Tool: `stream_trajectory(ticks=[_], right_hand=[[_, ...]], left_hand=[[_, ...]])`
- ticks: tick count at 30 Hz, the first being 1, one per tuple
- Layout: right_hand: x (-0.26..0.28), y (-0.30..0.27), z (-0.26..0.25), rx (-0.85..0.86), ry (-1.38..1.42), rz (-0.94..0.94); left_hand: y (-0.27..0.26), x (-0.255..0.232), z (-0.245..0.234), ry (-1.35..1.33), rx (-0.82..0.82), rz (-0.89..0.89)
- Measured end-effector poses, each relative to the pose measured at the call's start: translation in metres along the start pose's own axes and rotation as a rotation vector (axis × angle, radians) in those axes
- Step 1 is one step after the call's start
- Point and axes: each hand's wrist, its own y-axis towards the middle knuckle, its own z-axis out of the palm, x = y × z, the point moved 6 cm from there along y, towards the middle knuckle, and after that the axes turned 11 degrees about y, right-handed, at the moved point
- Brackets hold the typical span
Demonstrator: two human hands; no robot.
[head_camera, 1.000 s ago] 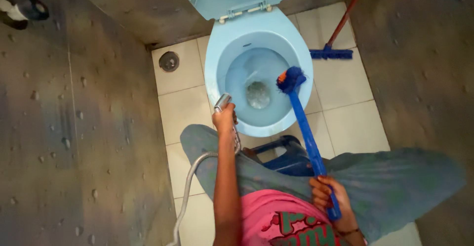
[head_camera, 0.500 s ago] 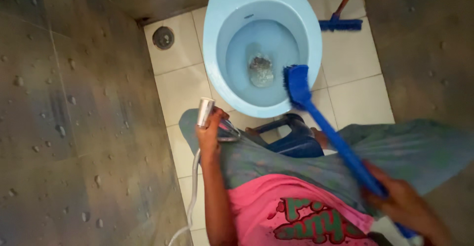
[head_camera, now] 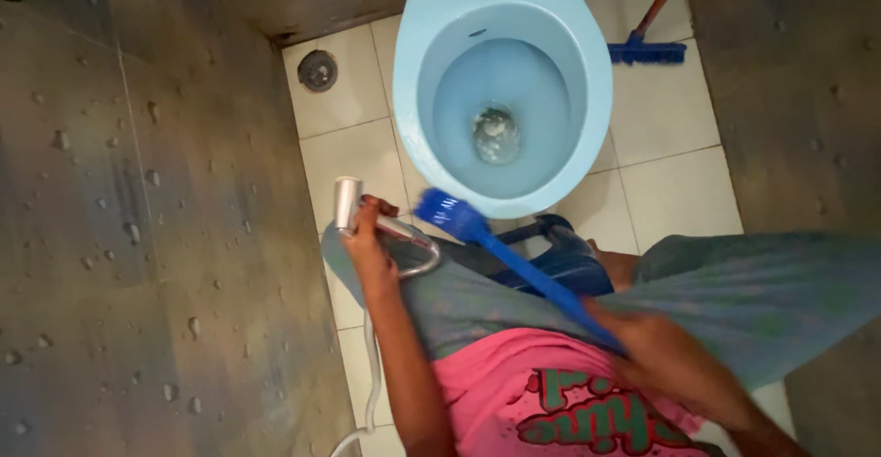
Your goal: The person cleans the inside of a toilet bowl using a brush and a handheld bidet sprayer.
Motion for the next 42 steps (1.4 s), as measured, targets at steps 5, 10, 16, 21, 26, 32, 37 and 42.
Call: stream_trajectory(ticks=[5, 10, 16, 21, 26, 32, 37, 42], right_hand=[[0.017, 0.082, 0.038, 0.031, -0.132, 0.094], [0.014, 0.137, 0.045, -0.119, -0.191, -0.038], [0.011, 0.102, 0.016, -0.016, -0.186, 0.096], [-0.028, -0.018, -0.018, 0.129, -0.194, 0.383], [-0.104, -0.095, -0.042, 0.048, -0.398, 0.692], [-0.129, -0.011, -0.082, -0.382, -0.472, 0.560], [-0.104, 0.133, -0.119, -0.535, -0.451, 0.281], [-0.063, 0.227, -0.098, -0.425, -0.388, 0.155]], left_hand=[[0.004, 0.007, -0.043, -0.080, -0.102, 0.025], [0.002, 0.001, -0.058, -0.114, -0.099, 0.046], [0.004, -0.002, -0.053, -0.097, -0.110, 0.000], [0.009, 0.008, -0.077, -0.147, -0.167, -0.024], [0.011, 0.014, -0.119, -0.396, -0.254, -0.009], [0.003, 0.005, -0.140, -0.526, -0.307, 0.059], [-0.013, -0.007, -0.110, -0.530, -0.228, 0.059], [-0.031, -0.019, -0.086, -0.381, -0.174, 0.102]])
